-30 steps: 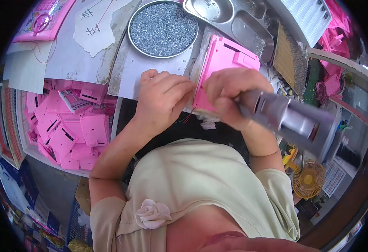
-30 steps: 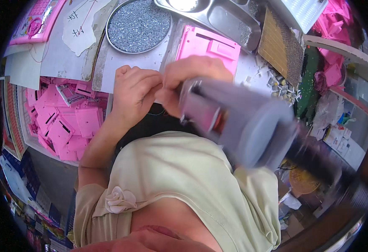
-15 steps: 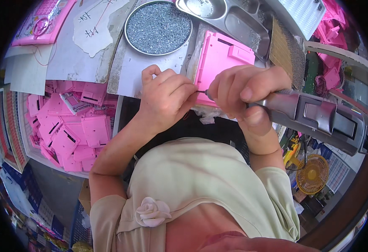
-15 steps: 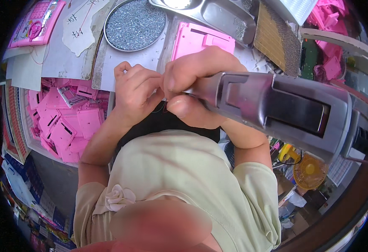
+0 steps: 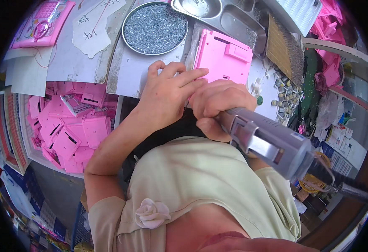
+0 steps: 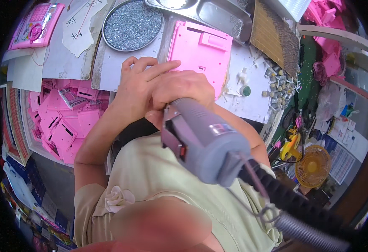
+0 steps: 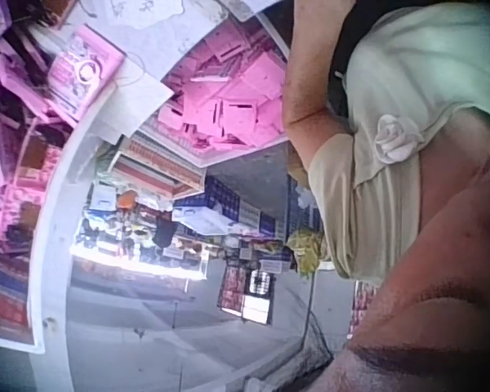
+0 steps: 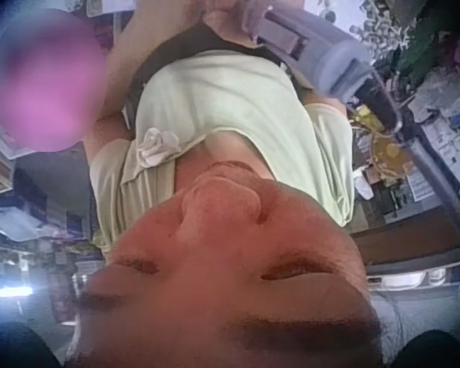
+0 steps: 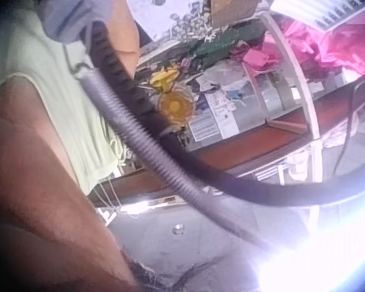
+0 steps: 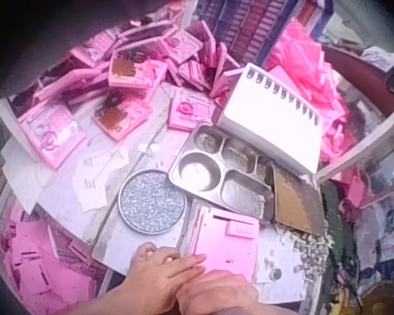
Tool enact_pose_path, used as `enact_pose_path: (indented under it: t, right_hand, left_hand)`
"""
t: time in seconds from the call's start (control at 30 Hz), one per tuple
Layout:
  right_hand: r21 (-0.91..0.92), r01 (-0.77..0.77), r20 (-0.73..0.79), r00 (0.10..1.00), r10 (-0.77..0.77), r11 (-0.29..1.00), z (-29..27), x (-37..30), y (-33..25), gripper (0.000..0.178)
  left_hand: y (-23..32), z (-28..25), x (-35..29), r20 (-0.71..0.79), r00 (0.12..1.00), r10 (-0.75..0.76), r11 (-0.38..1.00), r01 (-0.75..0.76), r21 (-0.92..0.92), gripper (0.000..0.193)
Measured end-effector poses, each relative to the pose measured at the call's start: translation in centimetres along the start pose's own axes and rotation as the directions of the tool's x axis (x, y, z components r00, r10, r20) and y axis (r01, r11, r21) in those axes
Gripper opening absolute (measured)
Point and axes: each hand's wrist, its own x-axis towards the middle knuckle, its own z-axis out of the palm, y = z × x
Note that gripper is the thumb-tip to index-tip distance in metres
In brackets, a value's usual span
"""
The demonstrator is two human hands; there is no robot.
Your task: Assembling a pink toy electronic component by soldering internal wires and screwing the plastic housing together.
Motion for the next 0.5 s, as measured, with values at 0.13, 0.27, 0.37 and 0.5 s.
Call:
enact_pose_path:
  t: [0.13,0.27,0.37,0.5]
  right_hand:
    - [0.062,-0.166,-0.019,0.986,0.168,0.984,-3.1,0.4,-2.7,0.017]
    - [0.23,-0.032,-0.355,0.928,0.115,0.973,-8.3,0.3,-5.4,0.02]
    - [0.187,-0.007,-0.516,0.851,0.104,0.982,-11.3,-1.3,-5.3,0.02]
    - [-0.013,-0.123,-0.449,0.888,0.104,0.992,-12.9,-3.3,-3.6,0.018]
  left_hand:
    - [0.5,-0.6,1.2,0.048,0.999,0.002,1.0,-0.002,0.0,0.045]
    - [1.6,0.3,3.3,-0.022,0.997,0.08,0.994,-0.082,-0.07,0.044]
    - [3.0,2.3,6.7,-0.007,0.984,0.178,0.981,-0.178,-0.076,0.04]
    - [3.1,3.9,7.4,0.038,0.979,0.199,0.98,-0.2,0.009,0.036]
